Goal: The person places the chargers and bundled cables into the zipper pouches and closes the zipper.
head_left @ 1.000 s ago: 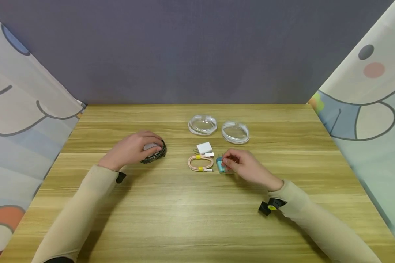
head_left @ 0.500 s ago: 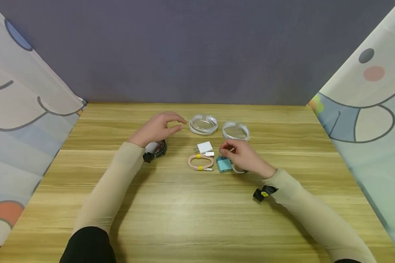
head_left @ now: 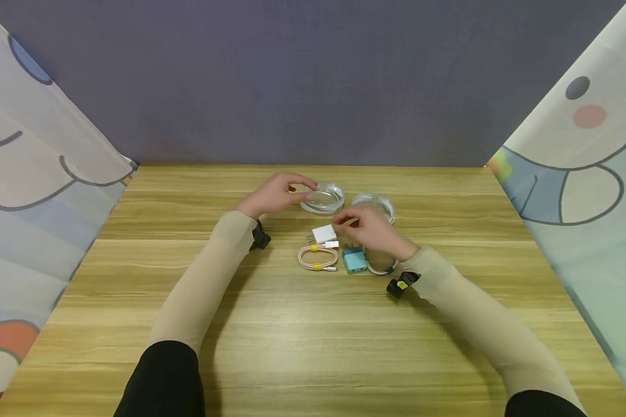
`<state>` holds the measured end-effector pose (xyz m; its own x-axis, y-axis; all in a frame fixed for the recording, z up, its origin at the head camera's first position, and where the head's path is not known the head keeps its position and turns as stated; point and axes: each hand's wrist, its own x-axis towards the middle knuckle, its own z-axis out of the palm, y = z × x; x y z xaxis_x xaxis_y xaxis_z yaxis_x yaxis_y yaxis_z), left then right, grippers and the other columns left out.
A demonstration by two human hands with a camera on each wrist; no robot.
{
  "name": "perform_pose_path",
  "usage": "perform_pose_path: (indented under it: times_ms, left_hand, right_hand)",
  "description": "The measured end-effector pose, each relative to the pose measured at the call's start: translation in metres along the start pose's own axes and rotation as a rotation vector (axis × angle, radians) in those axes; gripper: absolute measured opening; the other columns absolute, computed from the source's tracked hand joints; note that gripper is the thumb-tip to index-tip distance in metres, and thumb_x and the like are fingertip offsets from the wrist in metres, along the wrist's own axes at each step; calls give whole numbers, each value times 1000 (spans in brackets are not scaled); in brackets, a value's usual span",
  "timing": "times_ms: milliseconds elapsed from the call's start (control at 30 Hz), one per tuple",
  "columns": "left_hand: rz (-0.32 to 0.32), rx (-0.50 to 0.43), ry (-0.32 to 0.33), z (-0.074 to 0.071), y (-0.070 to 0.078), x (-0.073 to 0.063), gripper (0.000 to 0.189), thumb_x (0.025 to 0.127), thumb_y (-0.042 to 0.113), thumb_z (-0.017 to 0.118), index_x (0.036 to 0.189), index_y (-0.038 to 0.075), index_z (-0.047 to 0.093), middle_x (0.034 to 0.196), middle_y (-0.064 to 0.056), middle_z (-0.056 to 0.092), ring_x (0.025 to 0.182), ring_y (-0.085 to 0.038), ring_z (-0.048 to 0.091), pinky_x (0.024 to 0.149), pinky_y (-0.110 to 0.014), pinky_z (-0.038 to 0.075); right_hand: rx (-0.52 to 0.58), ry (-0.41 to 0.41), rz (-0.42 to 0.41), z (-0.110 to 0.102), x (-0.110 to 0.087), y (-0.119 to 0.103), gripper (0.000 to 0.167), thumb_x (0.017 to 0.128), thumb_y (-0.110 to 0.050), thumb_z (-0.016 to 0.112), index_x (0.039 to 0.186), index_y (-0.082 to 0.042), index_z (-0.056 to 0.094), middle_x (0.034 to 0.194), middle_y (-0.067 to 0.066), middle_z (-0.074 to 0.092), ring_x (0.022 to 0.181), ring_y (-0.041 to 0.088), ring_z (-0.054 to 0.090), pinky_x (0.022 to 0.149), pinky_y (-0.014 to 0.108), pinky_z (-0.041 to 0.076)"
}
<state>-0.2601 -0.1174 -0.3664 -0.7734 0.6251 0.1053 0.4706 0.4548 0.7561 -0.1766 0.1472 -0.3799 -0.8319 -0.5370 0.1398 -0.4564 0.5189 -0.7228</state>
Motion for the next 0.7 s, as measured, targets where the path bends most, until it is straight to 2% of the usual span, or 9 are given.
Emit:
perform_pose_path:
  times_ms: [200, 333, 533, 700]
  left_hand:
    - [-31, -37, -14, 4, -8, 10, 27, 98, 21, 67, 124, 11, 71, 147, 3, 54, 140, -20, 40, 111, -51, 34]
    - [-81, -89, -40, 8, -12, 14, 27, 98, 19, 66, 125, 13, 71, 150, 5, 49, 145, -19, 32, 117, -50, 24]
    - [-119, -115, -83, 12, -19, 18, 33, 96, 12, 68, 129, 8, 68, 153, 0, 47, 143, -22, 36, 113, -43, 34]
    - [-133, -97, -88, 13, -22, 18, 42, 91, 5, 73, 132, 9, 66, 152, 0, 48, 138, -24, 43, 109, -41, 40]
  right_hand:
    - [71, -57, 27, 5, 15, 6, 26, 94, -7, 70, 118, 3, 70, 116, 15, 71, 107, 24, 66, 92, 39, 54]
    - [161, -101, 49, 7, 20, 12, 32, 92, -4, 71, 122, 5, 67, 120, 18, 69, 111, 28, 65, 97, 42, 51]
    - [222, -169, 132, 9, 22, 18, 40, 87, -1, 75, 126, 3, 66, 124, 15, 68, 114, 28, 63, 98, 41, 50]
    - [228, -205, 170, 12, 22, 20, 41, 87, -1, 76, 127, 3, 66, 128, 15, 65, 115, 28, 62, 99, 39, 50]
